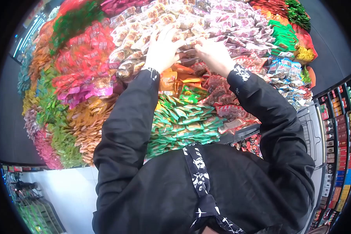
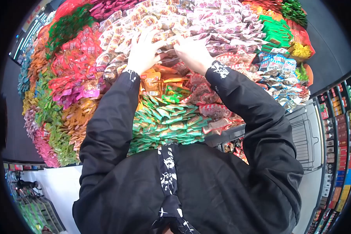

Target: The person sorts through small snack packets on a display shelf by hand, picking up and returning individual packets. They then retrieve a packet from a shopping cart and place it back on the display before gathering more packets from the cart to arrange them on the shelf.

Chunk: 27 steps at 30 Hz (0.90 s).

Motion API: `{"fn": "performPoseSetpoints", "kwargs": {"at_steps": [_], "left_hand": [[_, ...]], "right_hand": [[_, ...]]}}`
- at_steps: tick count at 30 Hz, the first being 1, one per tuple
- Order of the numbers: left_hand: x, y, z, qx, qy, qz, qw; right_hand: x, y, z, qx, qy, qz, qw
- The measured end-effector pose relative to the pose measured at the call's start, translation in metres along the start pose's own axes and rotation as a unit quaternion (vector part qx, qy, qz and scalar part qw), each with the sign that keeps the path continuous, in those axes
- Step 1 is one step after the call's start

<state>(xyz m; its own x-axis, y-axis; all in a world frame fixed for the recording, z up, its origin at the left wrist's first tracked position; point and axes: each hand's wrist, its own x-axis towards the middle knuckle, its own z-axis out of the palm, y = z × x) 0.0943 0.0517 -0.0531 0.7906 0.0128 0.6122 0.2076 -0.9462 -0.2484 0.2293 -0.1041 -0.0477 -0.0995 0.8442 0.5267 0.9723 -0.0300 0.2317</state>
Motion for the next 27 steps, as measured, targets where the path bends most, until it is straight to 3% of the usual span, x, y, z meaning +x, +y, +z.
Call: {"fn": "performPoseSetpoints", "kwargs": {"at_steps": [5, 7, 11, 21, 24, 27], "left_hand": [[0.001, 0.002, 0.007, 0.028, -0.002, -0.009, 1.000], [0.003, 0.000, 0.005, -0.001, -0.007, -0.012, 1.000], [0.000, -0.019, 0.003, -0.073, 0.003, 0.035, 0.997], [0.000, -0.016, 0.005, -0.018, -0.020, 0.026, 0.999], [-0.002, -0.013, 0.001, 0.007, -0.008, 0.030, 1.000], [-0.002, -0.013, 0.005, -0.019, -0.005, 0.030, 0.999]], "right_hand": [[0.003, -0.007, 0.010, 0.030, -0.013, -0.002, 0.999], [0.003, -0.005, 0.015, 0.046, 0.009, -0.073, 0.996], [0.009, 0.001, 0.016, 0.015, -0.013, -0.064, 0.998], [0.021, -0.004, 0.024, 0.023, -0.037, -0.022, 0.999], [0.017, 0.009, 0.016, 0.169, -0.106, -0.015, 0.980], [0.017, 0.017, -0.025, 0.248, -0.046, 0.009, 0.968]]}}
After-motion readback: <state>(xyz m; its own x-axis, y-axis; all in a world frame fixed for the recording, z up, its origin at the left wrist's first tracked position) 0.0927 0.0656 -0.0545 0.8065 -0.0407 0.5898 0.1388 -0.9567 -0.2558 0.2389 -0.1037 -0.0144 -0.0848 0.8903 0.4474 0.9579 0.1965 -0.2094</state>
